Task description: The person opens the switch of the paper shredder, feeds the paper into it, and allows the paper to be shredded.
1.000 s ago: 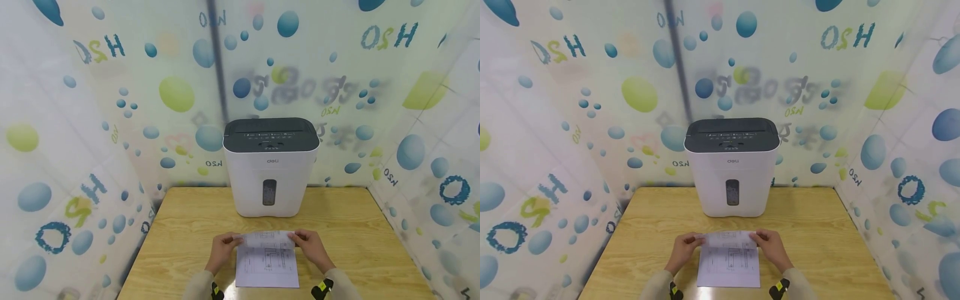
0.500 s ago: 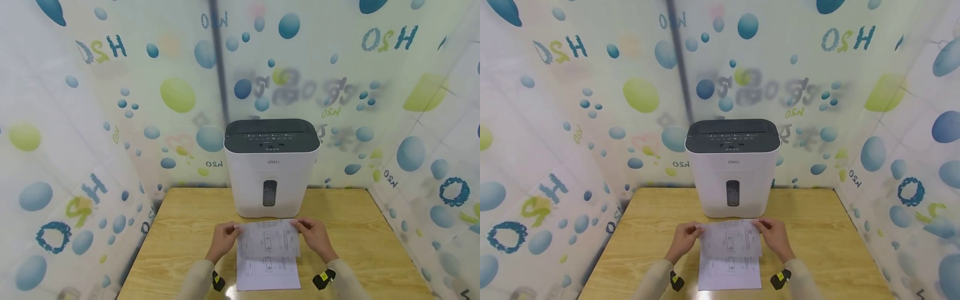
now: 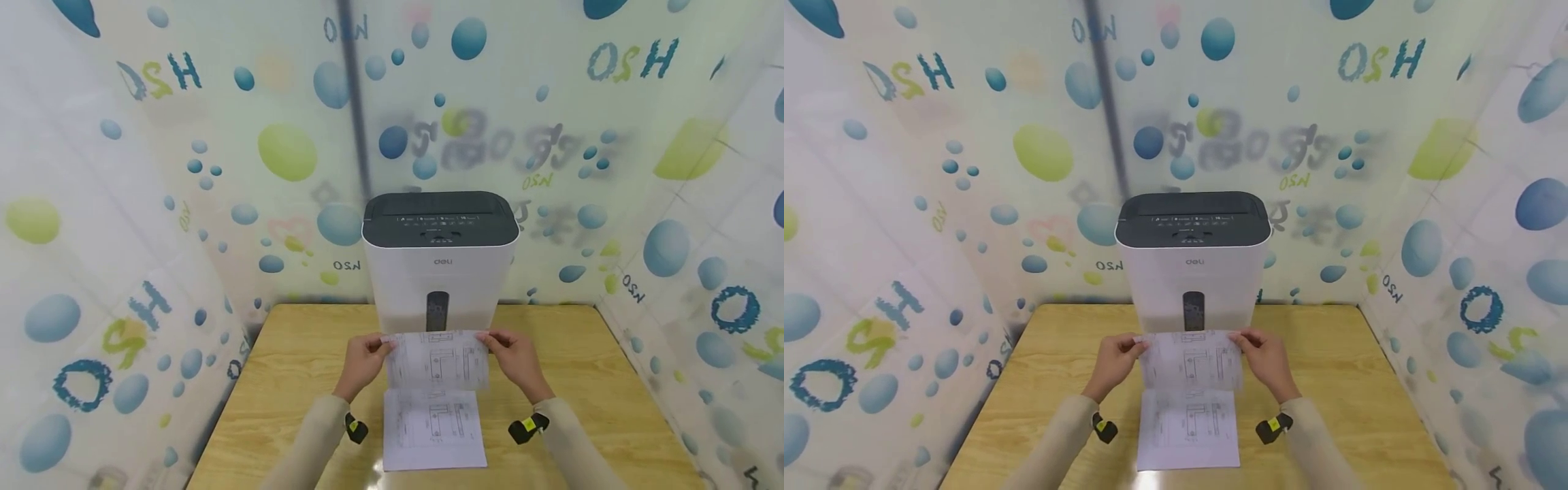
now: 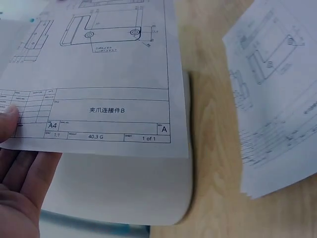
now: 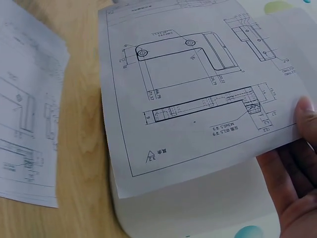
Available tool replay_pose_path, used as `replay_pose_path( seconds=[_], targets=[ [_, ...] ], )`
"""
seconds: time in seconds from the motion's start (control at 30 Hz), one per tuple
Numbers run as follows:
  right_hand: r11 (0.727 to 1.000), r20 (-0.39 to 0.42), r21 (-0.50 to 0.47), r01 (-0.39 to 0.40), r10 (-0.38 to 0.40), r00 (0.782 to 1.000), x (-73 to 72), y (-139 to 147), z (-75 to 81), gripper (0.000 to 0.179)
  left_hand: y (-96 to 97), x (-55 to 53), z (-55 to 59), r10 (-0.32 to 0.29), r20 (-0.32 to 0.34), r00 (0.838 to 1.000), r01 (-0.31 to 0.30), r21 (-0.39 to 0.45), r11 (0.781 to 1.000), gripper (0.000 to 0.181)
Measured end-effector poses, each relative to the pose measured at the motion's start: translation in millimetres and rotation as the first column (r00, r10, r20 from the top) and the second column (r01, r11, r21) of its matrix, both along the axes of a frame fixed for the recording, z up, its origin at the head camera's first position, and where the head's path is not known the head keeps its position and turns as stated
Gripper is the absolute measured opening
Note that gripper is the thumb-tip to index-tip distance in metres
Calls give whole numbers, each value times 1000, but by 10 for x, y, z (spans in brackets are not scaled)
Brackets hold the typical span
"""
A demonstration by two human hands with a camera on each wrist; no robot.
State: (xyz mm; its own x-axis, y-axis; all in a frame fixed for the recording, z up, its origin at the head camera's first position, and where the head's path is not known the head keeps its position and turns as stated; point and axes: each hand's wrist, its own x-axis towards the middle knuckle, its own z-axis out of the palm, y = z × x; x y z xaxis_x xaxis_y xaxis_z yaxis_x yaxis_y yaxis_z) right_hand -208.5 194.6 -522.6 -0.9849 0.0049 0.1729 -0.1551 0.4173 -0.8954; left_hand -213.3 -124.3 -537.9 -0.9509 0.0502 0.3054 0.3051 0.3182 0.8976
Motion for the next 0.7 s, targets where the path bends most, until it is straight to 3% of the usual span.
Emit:
replay_pose_path(
  seconds=[0.3,0.53,0.7],
  targets=[
    [1000,-56,14,14,-13,998,-129,8,325,26,23,-147,333,34,-26,999,-34,0,999,6],
    [1000,-137,29,10,-6,991,-207,17,559,23,45,-254,551,55,-71,996,-56,-23,998,7],
    [1000,-138,29,11,-7,990,-247,22,721,26,54,-326,708,65,-114,991,-68,-28,997,13]
  ],
)
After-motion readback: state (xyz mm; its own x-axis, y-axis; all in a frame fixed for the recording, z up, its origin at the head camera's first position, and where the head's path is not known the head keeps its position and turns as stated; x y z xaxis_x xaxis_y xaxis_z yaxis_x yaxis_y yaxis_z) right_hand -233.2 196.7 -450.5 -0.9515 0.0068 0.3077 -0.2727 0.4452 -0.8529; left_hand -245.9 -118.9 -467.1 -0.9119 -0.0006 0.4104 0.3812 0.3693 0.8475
